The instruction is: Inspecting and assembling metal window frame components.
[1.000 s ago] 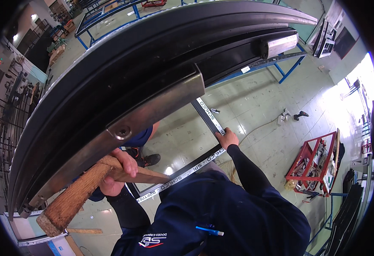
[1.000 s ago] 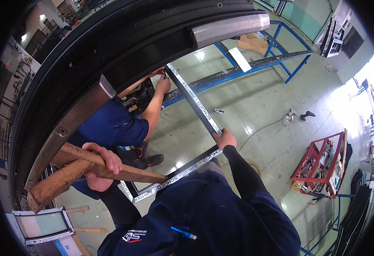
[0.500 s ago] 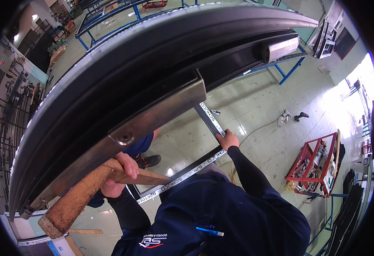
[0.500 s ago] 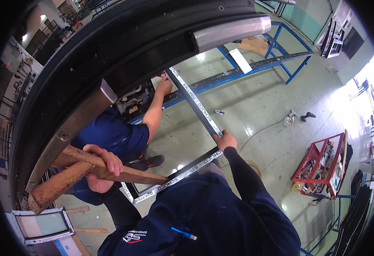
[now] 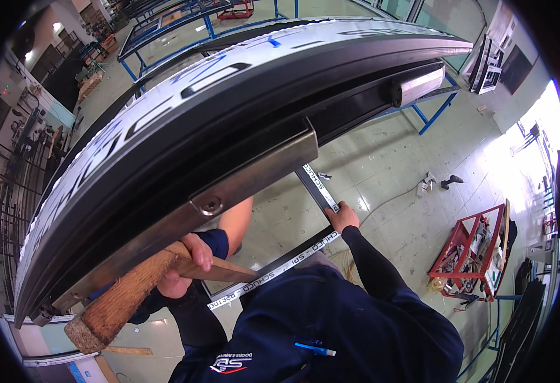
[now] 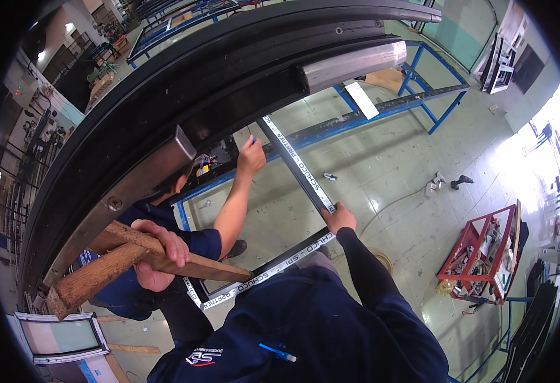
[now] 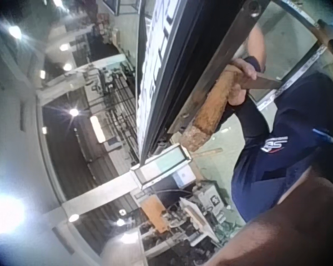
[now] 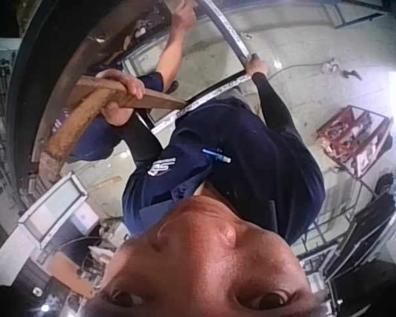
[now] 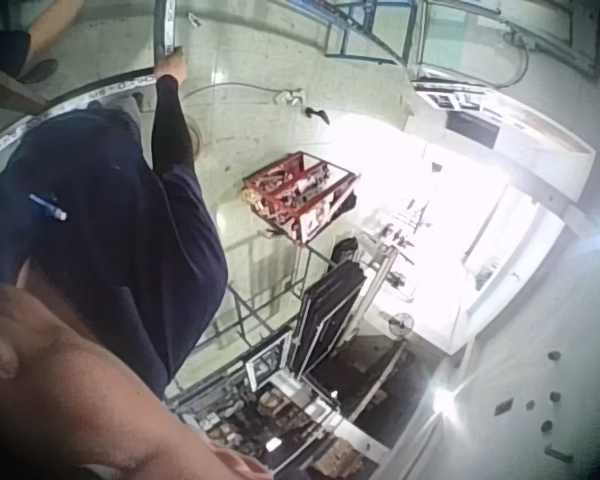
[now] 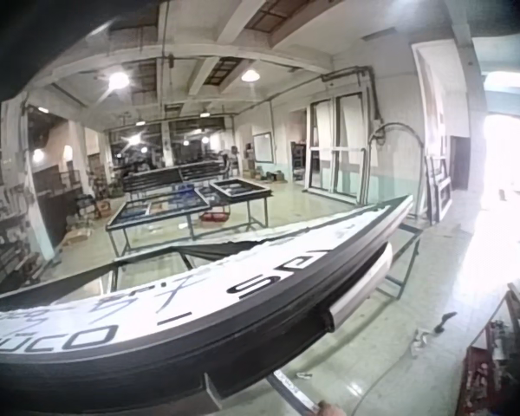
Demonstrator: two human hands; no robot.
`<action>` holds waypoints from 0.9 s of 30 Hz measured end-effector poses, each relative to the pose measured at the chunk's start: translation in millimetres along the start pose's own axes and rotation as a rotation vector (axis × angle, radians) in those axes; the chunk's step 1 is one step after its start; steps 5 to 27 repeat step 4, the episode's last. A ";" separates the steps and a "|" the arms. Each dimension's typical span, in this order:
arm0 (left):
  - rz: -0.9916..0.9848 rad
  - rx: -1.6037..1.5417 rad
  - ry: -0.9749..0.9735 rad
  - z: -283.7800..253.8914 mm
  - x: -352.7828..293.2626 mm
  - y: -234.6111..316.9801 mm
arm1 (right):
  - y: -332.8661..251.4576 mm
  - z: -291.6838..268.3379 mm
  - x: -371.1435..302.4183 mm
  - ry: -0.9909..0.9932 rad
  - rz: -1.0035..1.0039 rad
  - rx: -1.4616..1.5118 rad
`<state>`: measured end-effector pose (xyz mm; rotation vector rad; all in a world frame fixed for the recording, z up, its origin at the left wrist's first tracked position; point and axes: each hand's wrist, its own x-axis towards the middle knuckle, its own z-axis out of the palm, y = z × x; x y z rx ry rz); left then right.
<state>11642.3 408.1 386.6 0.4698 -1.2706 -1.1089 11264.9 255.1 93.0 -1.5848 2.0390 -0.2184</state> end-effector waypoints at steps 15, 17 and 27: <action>0.000 0.006 0.017 -1.4 -2.2 -1.1 | 2.6 1.3 -2.2 0.000 -0.006 -0.006; 0.000 0.006 0.017 -1.4 -2.2 -1.1 | 2.6 1.3 -2.2 0.000 -0.006 -0.006; 0.000 0.006 0.017 -1.4 -2.2 -1.1 | 2.6 1.3 -2.2 0.000 -0.006 -0.006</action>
